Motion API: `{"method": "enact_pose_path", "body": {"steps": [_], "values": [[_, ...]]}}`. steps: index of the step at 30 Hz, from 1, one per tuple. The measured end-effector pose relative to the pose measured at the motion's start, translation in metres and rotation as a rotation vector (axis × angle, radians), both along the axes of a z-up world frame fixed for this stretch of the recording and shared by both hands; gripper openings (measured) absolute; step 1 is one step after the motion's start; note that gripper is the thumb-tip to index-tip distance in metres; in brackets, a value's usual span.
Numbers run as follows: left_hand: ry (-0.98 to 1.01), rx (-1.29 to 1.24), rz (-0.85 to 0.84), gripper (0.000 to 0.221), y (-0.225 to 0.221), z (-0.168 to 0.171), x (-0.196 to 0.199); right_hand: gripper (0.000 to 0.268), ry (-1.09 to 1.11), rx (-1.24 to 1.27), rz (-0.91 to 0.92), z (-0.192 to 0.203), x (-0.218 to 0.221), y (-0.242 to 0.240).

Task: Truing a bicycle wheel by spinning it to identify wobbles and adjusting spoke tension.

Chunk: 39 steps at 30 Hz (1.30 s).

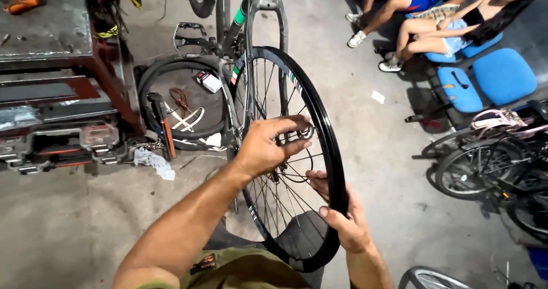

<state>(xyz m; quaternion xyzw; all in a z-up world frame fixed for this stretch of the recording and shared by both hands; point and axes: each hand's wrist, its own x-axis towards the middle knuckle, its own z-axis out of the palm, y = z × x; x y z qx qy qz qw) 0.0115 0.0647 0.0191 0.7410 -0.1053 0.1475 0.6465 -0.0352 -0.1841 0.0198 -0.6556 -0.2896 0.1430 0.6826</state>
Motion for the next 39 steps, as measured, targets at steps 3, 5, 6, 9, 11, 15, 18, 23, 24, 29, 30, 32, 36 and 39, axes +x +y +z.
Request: {"method": "enact_pose_path", "body": {"steps": [3,5,6,9,11,15,18,23,24,29,30,32,36,39], "values": [[0.065,0.098,-0.027,0.041,0.004,0.009,0.000,0.065,0.022,-0.057,0.007,0.013,-0.001,0.001],[0.001,0.156,0.006,0.046,-0.008,0.003,-0.006,0.065,0.038,-0.125,-0.019,0.027,0.006,0.006],[-0.048,0.211,0.033,0.056,-0.014,-0.001,-0.010,0.066,0.069,-0.196,-0.050,0.034,0.007,0.009],[0.199,-0.052,-0.025,0.060,-0.008,0.019,-0.008,0.097,-0.005,-0.423,-0.302,0.069,0.017,0.030],[0.138,-0.085,-0.034,0.056,-0.005,0.012,-0.001,0.093,0.009,-0.337,-0.305,0.073,0.022,0.045],[0.177,-0.058,-0.090,0.060,0.003,0.004,0.015,0.088,0.059,-0.265,-0.287,0.073,0.028,0.055],[0.579,0.034,-0.203,0.042,0.001,0.062,0.001,0.064,-0.141,-0.282,-0.158,0.058,0.023,0.041],[0.321,0.171,0.019,0.031,-0.030,0.017,-0.001,0.063,-0.120,-0.355,-0.408,0.052,0.011,0.040],[0.252,0.154,0.128,0.046,-0.034,0.011,-0.004,0.060,-0.101,-0.335,-0.461,0.054,0.010,0.042],[0.245,-0.037,0.004,0.041,-0.024,0.013,-0.016,0.054,-0.198,-0.337,-0.471,0.046,0.001,0.037],[0.239,-0.037,-0.047,0.038,-0.021,0.014,-0.018,0.055,-0.146,-0.325,-0.476,0.041,0.000,0.034],[0.192,0.007,-0.013,0.037,-0.027,0.006,-0.019,0.059,-0.141,-0.296,-0.430,0.038,0.000,0.031],[-0.006,0.069,0.110,0.060,-0.046,-0.013,-0.024,0.066,-0.107,-0.234,-0.309,0.032,-0.002,0.022],[-0.291,0.118,0.251,0.015,-0.062,-0.025,-0.026,0.077,-0.135,-0.380,-0.313,0.039,0.001,0.021]]}}
